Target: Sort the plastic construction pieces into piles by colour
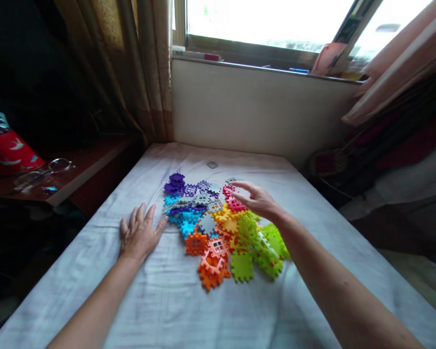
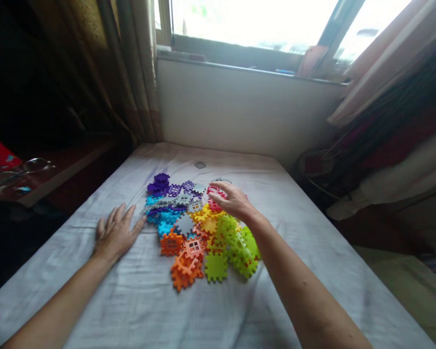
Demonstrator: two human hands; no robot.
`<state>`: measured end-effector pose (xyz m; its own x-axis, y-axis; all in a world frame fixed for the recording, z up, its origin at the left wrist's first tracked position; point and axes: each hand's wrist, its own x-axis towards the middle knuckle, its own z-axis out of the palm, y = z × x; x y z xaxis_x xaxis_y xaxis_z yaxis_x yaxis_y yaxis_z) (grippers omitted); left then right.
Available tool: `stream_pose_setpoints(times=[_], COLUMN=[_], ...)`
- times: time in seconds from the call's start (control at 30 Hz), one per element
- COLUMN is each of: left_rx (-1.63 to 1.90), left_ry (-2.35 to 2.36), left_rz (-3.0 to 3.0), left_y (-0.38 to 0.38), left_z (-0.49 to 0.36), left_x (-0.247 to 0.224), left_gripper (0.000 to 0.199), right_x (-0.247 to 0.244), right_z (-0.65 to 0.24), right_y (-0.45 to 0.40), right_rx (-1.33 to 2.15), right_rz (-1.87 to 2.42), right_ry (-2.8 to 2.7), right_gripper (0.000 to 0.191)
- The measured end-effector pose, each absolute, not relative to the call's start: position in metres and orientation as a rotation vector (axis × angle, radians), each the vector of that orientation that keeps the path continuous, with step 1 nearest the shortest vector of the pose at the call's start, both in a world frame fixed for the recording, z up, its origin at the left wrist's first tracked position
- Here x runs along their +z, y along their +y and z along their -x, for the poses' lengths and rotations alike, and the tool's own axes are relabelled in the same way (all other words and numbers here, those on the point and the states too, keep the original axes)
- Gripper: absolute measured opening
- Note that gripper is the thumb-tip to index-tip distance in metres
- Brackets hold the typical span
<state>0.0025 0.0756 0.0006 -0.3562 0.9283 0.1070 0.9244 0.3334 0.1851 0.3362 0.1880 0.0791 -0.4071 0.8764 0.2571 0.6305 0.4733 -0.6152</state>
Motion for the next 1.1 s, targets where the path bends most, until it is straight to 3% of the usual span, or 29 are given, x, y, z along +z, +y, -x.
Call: stream_pose_setpoints(times=[0.17,0.33,0.5,0.67,0.87,0.93,1.1], left_rx=[0.573,0.651,0.698,0.839,1.022,1.083,1.056], left_ry=[2.438,2.128,2.005,1.978,1.933,1.939,1.986], left_rz=[-1.991,-2.190,-2.180,-2.050,-1.905,-1.917,-2.012], left_y=[0.074,0.074,0.073,0.073,0.077,0.077,0.076], left_z=[-0.002,0.000,0.003,0.005,0.016,0.017,0.014], left_x=[-0.004,-0.007,-0.007,-0.006,-0.010,-0.012,-0.019], left_gripper=[0.064,0.059,0.054,0.061,0.067,0.069,0.068], right_x=[0.020,-0.020,-0.011,0.016,0.050,0.056,0.039], right_z=[-0.454,-0.412,-0.312,-0.235,-0.206,-0.230,-0.314], right_y=[0.150,0.113,0.123,0.117,0.146,0.179,0.252], right_rx=[0.350,0.367,0.473,0.523,0.619,0.511,0.262], right_rz=[1.845,1.791,1.673,1.390,0.982,1.142,2.136], right_ry=[-1.538,-1.637,-1.675,-1.807,-2.001,-1.960,-1.564], right_gripper=[0.051,0.050,0.046,0.041,0.034,0.033,0.048])
